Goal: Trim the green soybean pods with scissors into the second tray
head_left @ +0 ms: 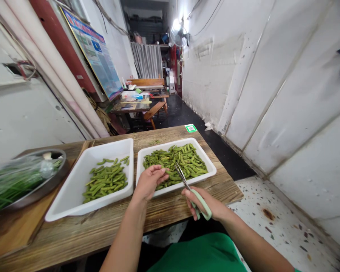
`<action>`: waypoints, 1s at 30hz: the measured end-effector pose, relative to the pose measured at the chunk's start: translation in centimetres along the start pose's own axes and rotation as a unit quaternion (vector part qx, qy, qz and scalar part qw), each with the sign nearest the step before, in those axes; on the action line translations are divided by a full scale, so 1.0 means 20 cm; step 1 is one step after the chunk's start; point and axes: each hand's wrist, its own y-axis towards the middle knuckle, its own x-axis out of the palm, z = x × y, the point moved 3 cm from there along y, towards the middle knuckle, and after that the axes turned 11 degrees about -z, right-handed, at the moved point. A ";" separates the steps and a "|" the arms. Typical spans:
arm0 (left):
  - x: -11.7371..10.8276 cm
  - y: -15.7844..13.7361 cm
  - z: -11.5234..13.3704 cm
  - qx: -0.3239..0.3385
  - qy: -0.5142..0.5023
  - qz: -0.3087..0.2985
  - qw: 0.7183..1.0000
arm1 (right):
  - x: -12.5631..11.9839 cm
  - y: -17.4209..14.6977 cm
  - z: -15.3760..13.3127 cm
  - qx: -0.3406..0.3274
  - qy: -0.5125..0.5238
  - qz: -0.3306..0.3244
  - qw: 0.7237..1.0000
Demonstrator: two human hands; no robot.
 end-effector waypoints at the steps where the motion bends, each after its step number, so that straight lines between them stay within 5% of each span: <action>1: 0.00 0.00 0.00 0.008 -0.027 0.001 1.000 | 0.00 0.00 0.00 -0.003 0.000 -0.007 1.000; 8: 0.04 -0.02 0.00 0.051 -0.076 0.044 0.995 | 0.00 0.01 0.02 -0.010 -0.043 -0.021 0.999; 26: 0.08 -0.06 -0.01 0.046 -0.011 0.036 0.998 | 0.01 0.00 -0.02 -0.017 -0.016 0.024 0.999; 30: -0.05 -0.08 0.05 0.115 0.120 0.142 0.976 | 0.00 0.01 0.02 -0.004 0.000 0.007 1.000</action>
